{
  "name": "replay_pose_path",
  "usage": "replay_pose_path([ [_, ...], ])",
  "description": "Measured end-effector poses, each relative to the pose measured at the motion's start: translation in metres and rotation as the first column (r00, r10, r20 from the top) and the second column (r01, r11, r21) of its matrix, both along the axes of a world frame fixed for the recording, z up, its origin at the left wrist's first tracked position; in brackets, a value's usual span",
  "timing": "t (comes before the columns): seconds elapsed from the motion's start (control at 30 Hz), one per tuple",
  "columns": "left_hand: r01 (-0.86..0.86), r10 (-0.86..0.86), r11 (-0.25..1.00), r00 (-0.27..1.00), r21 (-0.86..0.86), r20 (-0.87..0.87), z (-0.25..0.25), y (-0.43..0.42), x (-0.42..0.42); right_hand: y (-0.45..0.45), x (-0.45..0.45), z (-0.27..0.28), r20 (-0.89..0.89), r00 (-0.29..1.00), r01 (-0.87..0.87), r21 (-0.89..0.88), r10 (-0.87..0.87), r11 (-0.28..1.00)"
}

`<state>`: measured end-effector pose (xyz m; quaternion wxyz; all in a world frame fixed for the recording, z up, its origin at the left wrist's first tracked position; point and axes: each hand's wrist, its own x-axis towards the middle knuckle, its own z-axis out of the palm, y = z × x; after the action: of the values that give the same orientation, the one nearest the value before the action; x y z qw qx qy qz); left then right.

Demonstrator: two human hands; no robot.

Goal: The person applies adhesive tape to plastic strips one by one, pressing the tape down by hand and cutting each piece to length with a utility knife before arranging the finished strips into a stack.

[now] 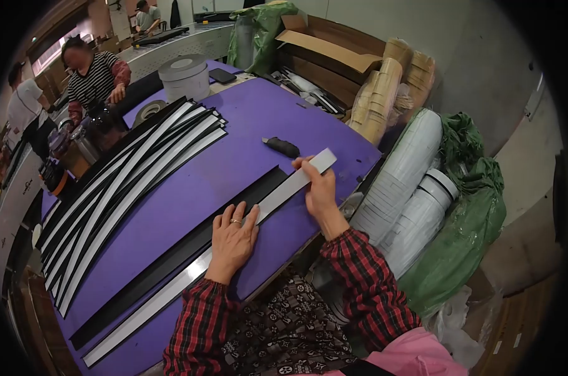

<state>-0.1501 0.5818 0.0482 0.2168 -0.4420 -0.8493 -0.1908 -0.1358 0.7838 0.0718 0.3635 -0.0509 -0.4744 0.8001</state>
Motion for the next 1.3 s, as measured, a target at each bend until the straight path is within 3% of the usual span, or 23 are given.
replay_pose_path([
  [0.1, -0.048, 0.053, 0.991, 0.998, -0.125, 0.034, -0.002, -0.002, -0.002, 0.049, -0.006, -0.001, 0.213, 0.925, 0.156, 0.539, -0.314, 0.827],
  [0.13, -0.036, 0.04, 0.991, 0.999, -0.127, 0.03, -0.002, -0.001, -0.002, 0.06, -0.008, -0.003, 0.211, 0.922, 0.169, 0.537, -0.326, 0.826],
  [0.17, -0.041, 0.046, 0.989, 0.998, -0.14, 0.033, -0.001, -0.001, -0.002, 0.068, -0.009, -0.007, 0.275, 0.829, 0.059, 0.823, -0.486, 0.565],
  [0.2, -0.048, 0.054, 0.987, 0.998, -0.154, 0.039, 0.0, -0.002, -0.002, 0.075, -0.01, -0.012, 0.263, 0.717, -0.136, 0.961, -0.646, 0.241],
  [0.23, -0.038, 0.044, 0.987, 0.998, -0.155, 0.04, 0.0, -0.001, -0.002, 0.079, -0.014, -0.017, 0.083, 0.784, -0.051, 0.996, -0.616, 0.069],
  [0.4, -0.052, 0.066, 0.982, 0.995, -0.182, 0.071, 0.0, -0.001, -0.002, 0.089, -0.029, -0.028, 0.093, 0.774, -0.19, 0.978, -0.626, -0.09],
  [0.47, -0.049, 0.065, 0.979, 0.995, -0.199, 0.077, 0.003, -0.001, -0.002, 0.091, -0.031, -0.037, -0.104, 0.787, -0.112, 0.945, -0.608, -0.307],
  [0.57, -0.053, 0.069, 0.978, 0.995, -0.199, 0.074, 0.006, -0.001, 0.0, 0.083, -0.033, -0.024, -0.008, 0.762, -0.256, 0.914, -0.647, -0.313],
  [0.67, -0.051, 0.064, 0.986, 0.995, -0.157, 0.081, 0.001, -0.002, -0.001, 0.077, -0.028, -0.007, -0.067, 0.673, -0.358, 0.842, -0.737, -0.403],
  [0.7, -0.045, 0.056, 0.989, 0.996, -0.142, 0.07, -0.001, -0.002, -0.002, 0.069, -0.023, 0.017, 0.187, 0.588, -0.576, 0.78, -0.787, -0.245],
  [0.77, -0.046, 0.056, 0.99, 0.996, -0.136, 0.065, -0.003, -0.003, -0.003, 0.039, -0.015, 0.068, 0.465, 0.363, -0.74, 0.67, -0.807, 0.054],
  [0.8, -0.066, 0.074, 0.99, 0.995, -0.125, 0.064, -0.002, -0.002, -0.004, 0.031, -0.017, 0.067, 0.349, 0.487, -0.612, 0.79, -0.801, -0.027],
  [0.83, -0.053, 0.061, 0.992, 0.995, -0.114, 0.075, -0.002, -0.002, -0.004, 0.026, -0.027, 0.062, 0.35, 0.495, -0.614, 0.789, -0.795, -0.035],
  [0.87, -0.035, 0.045, 0.993, 0.995, -0.109, 0.085, -0.002, -0.002, -0.003, 0.023, -0.045, 0.048, 0.153, 0.702, -0.386, 0.903, -0.696, -0.191],
  [0.9, -0.033, 0.041, 0.994, 0.996, -0.103, 0.081, -0.002, -0.003, -0.002, 0.023, -0.065, 0.032, -0.084, 0.831, -0.104, 0.948, -0.549, -0.301],
  [0.93, -0.031, 0.04, 0.994, 0.996, -0.105, 0.079, -0.002, -0.003, -0.003, 0.032, -0.093, 0.009, -0.183, 0.823, -0.043, 0.924, -0.538, -0.379],
  [0.97, -0.034, 0.043, 0.993, 0.996, -0.109, 0.082, -0.004, -0.003, -0.003, 0.037, -0.111, -0.008, -0.187, 0.83, -0.031, 0.926, -0.525, -0.377],
  [1.03, -0.049, 0.059, 0.992, 0.995, -0.116, 0.086, -0.004, -0.006, -0.005, 0.042, -0.129, -0.021, 0.081, 0.629, -0.477, 0.826, -0.773, -0.301],
  [1.1, -0.036, 0.046, 0.994, 0.994, -0.101, 0.097, -0.005, -0.004, -0.003, 0.041, -0.122, -0.008, 0.165, 0.669, -0.52, 0.801, -0.725, -0.298],
  [1.17, -0.023, 0.034, 0.996, 0.992, -0.09, 0.12, -0.002, -0.004, -0.004, 0.023, -0.095, 0.023, -0.138, 0.815, 0.065, 0.987, -0.563, -0.148],
  [1.23, -0.017, 0.024, 0.997, 0.994, -0.069, 0.107, -0.003, -0.004, -0.004, 0.014, -0.042, 0.051, 0.026, 0.836, 0.006, 0.998, -0.548, 0.057],
  [1.27, -0.02, 0.026, 0.998, 0.995, -0.058, 0.1, -0.004, -0.004, -0.004, 0.02, -0.019, 0.051, 0.178, 0.783, -0.157, 0.984, -0.596, 0.087],
  [1.3, -0.02, 0.026, 0.998, 0.995, -0.065, 0.095, -0.004, -0.004, -0.005, 0.029, -0.001, 0.04, 0.18, 0.778, -0.167, 0.983, -0.601, 0.078],
])
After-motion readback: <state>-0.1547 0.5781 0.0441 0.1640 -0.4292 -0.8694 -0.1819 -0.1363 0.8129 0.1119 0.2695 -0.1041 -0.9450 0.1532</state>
